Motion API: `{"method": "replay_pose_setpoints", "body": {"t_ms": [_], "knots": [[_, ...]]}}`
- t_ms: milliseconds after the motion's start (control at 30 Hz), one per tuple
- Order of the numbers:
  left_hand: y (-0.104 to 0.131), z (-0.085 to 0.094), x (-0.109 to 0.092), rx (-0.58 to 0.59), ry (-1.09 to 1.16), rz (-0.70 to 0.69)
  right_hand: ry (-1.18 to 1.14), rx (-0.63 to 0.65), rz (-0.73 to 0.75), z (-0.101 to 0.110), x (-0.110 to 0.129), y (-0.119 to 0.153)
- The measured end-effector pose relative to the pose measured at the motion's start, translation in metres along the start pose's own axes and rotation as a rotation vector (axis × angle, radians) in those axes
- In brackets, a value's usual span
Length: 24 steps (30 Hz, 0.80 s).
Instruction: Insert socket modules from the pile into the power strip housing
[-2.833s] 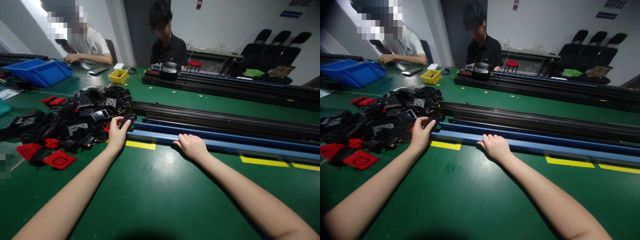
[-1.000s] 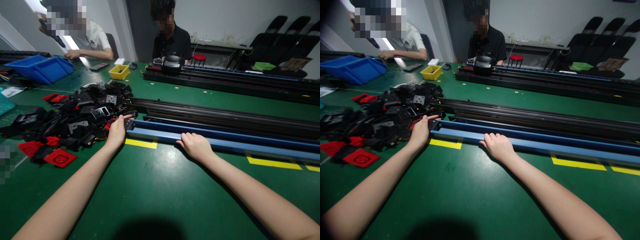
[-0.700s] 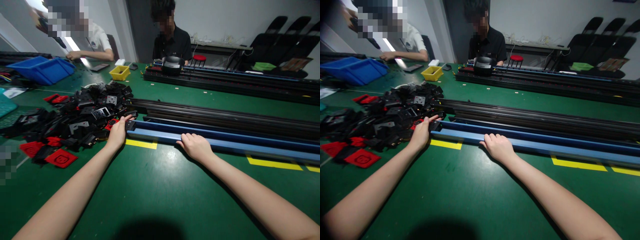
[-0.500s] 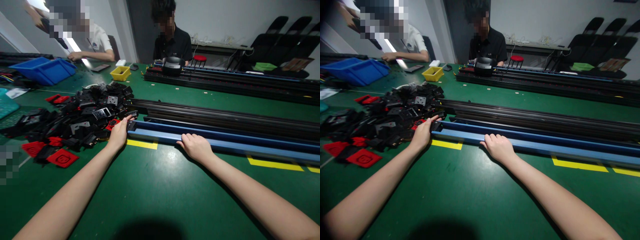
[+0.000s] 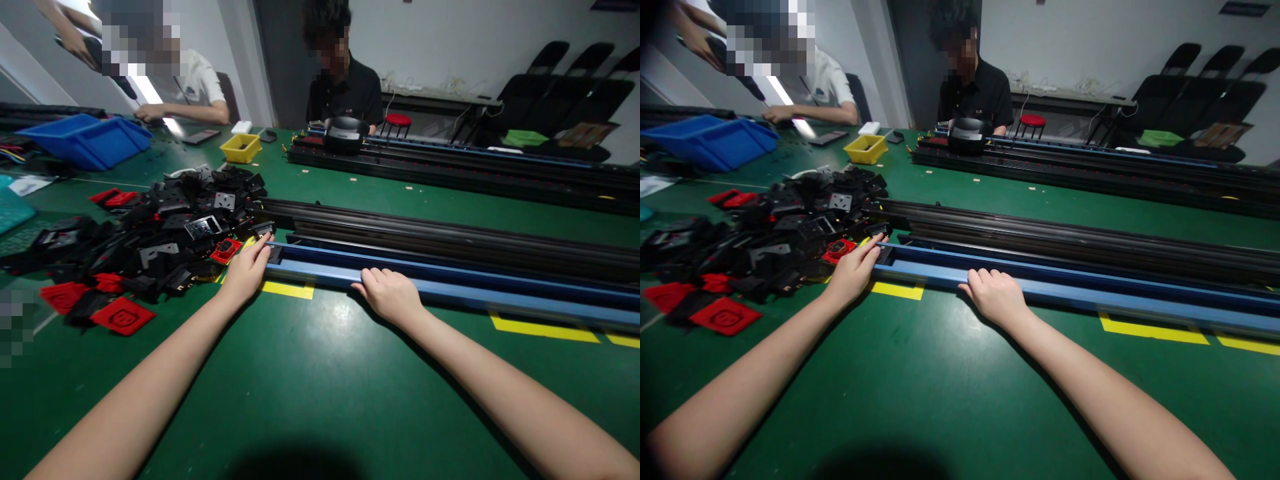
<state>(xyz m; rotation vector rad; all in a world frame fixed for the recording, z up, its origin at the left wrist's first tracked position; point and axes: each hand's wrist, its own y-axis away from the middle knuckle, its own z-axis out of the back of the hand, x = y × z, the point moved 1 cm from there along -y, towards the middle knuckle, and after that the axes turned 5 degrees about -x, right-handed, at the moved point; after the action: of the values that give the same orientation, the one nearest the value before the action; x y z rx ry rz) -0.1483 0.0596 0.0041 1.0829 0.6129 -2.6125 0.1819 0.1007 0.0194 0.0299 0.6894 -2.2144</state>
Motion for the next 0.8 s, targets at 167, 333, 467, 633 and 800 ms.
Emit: {"method": "replay_pose_setpoints", "body": {"t_ms": [167, 333, 467, 633, 800], "knots": [[0.000, -0.001, -0.001, -0.006, -0.046, -0.038, -0.024, -0.031, 0.005, -0.001, 0.000, 0.001], [-0.002, 0.001, 0.002, -0.093, -0.126, 0.037, -0.051, -0.081, -0.006, 0.000, 0.002, 0.003], [-0.004, 0.002, 0.005, 0.006, -0.090, 0.020, -0.058, -0.131, 0.022, -0.001, 0.007, 0.003], [-0.007, 0.003, 0.010, 0.044, -0.021, -0.012, -0.169, -0.119, 0.162, -0.009, 0.024, -0.010], [-0.009, 0.005, 0.012, 0.063, 0.001, -0.024, -0.253, -0.099, 0.241, -0.018, 0.051, -0.038]]}}
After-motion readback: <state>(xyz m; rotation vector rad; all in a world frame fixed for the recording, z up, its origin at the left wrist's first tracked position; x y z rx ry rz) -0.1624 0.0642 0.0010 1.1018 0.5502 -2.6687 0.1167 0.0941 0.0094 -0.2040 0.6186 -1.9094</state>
